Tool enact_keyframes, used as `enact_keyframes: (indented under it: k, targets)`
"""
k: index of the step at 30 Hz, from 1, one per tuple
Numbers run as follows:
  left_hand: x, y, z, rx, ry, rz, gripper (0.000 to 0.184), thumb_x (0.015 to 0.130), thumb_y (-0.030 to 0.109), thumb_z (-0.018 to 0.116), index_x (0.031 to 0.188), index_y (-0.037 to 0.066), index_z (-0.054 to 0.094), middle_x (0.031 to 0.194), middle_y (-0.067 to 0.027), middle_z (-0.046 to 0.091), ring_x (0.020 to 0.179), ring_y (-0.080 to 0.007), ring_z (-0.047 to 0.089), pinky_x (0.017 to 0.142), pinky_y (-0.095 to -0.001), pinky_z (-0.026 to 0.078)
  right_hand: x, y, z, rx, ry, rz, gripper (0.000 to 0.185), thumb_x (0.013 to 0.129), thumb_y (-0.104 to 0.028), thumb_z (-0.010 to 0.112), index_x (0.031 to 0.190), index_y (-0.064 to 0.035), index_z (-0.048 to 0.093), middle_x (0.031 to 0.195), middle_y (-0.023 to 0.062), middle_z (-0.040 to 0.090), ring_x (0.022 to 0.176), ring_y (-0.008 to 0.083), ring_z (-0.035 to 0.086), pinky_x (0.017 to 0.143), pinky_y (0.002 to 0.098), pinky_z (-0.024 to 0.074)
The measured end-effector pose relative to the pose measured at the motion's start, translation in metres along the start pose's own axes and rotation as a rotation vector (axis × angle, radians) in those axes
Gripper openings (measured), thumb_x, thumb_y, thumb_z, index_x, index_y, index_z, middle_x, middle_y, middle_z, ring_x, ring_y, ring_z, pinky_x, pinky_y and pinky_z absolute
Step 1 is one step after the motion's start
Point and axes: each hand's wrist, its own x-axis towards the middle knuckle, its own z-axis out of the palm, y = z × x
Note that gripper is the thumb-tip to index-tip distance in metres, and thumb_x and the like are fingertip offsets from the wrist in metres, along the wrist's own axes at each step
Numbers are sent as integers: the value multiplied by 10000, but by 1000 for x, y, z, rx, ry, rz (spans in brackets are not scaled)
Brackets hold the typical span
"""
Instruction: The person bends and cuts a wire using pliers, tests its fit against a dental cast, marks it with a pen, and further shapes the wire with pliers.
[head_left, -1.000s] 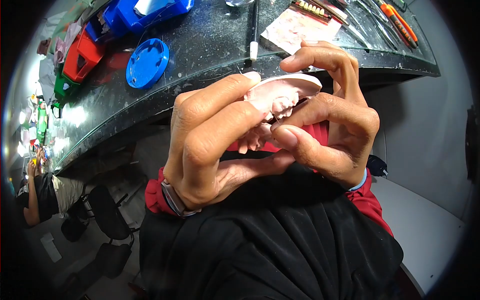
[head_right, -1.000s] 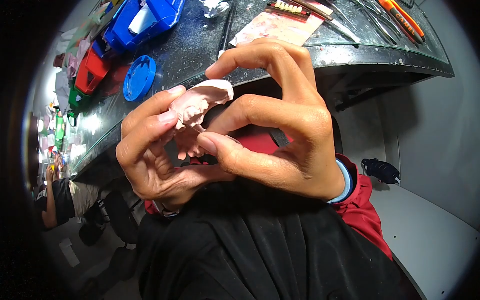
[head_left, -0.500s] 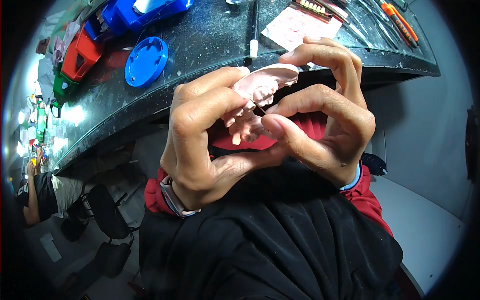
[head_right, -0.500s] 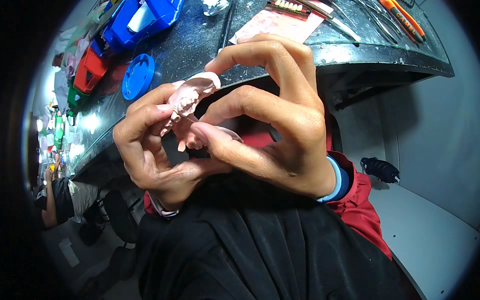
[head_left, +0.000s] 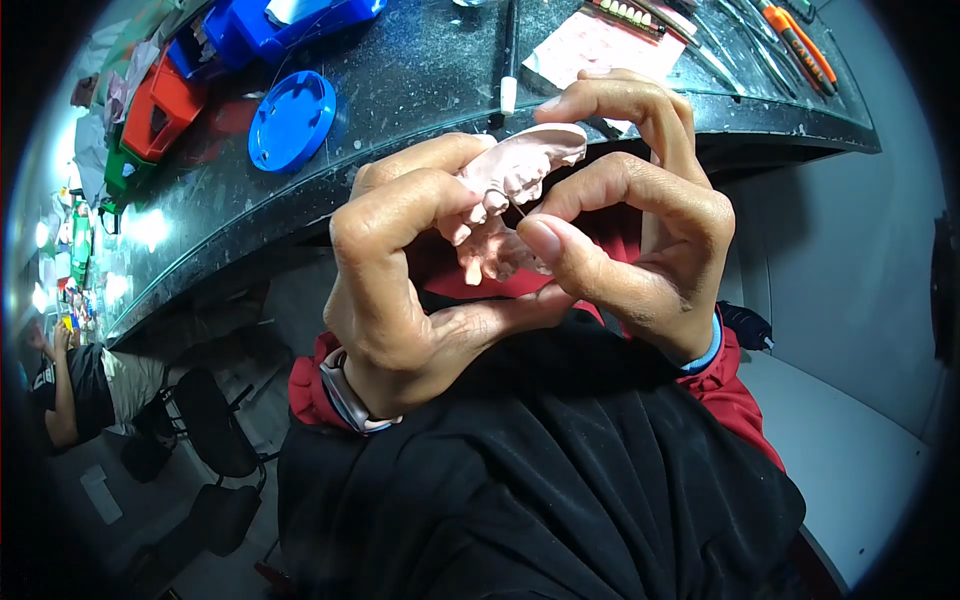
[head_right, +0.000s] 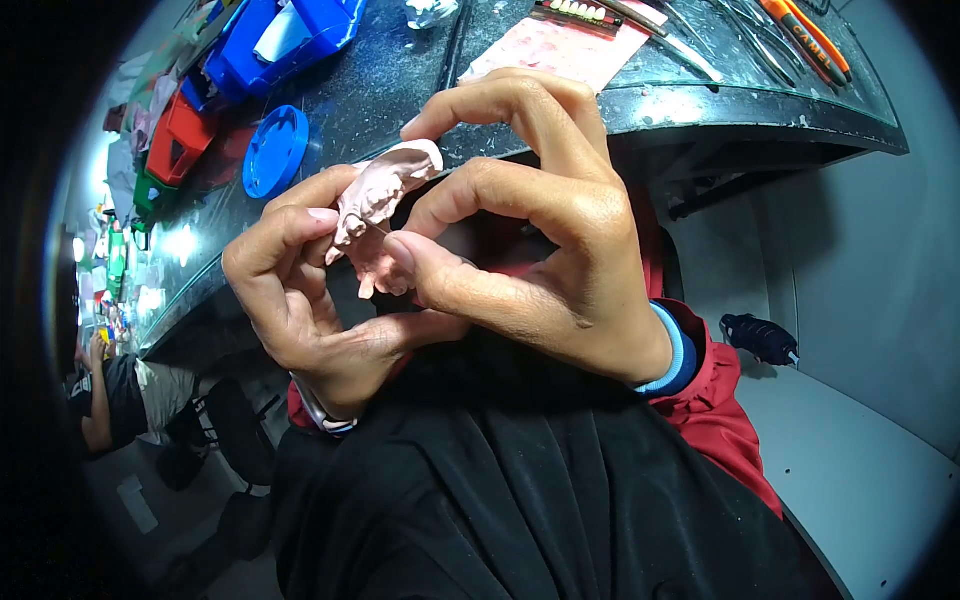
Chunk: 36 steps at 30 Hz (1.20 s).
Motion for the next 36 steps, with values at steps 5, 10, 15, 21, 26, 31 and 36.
enact_keyframes:
  k: [5,10,15,21,26,31,36]
  targets:
    - [1,2,1,40,5,-4,777,537,-22,824,1180,31,391,1165,-246,533,1032,-288,612,823,-327,543,0,2,1,6,11,-18,163,619,-147,766,719,-29,714,1075,180,598,1083,258,483,967,402,338]
    - [1,5,2,53,10,-26,752,536,-35,813,1165,27,405,1157,-230,538,1003,-257,617,775,-286,542,0,0,1,-34,16,-18,168,609,-152,769,716,-33,716,1072,174,598,1084,257,484,961,400,349]
    - [2,5,1,59,2,-33,736,534,-59,798,1154,21,410,1155,-218,541,944,-208,621,730,-261,536,0,0,0,-59,9,-28,170,600,-155,772,709,-38,714,1073,171,601,1098,266,484,965,414,356]
    - [0,7,4,88,24,-55,817,500,9,889,1157,24,404,1154,-213,544,880,-163,618,680,-228,526,-1,-1,0,-79,23,-35,159,603,-154,771,695,-42,705,1063,163,608,1100,280,490,976,433,352]
    - [1,7,4,104,27,-56,903,446,112,951,1155,27,399,1153,-215,545,855,-145,612,664,-213,517,0,-2,2,-90,19,-27,151,607,-146,769,685,-38,697,1052,169,610,1096,284,493,969,434,358]
    - [0,9,5,100,39,-80,886,458,112,949,1146,30,396,1148,-213,549,846,-136,608,663,-208,509,0,0,3,-95,21,-40,150,607,-145,768,681,-37,694,1047,172,614,1090,285,497,954,430,370]
    - [-1,10,4,87,25,-96,885,460,111,948,1142,36,391,1149,-216,552,865,-144,611,676,-213,509,0,-1,3,-96,13,-29,150,599,-142,768,680,-39,693,1048,171,617,1099,289,495,962,436,367]
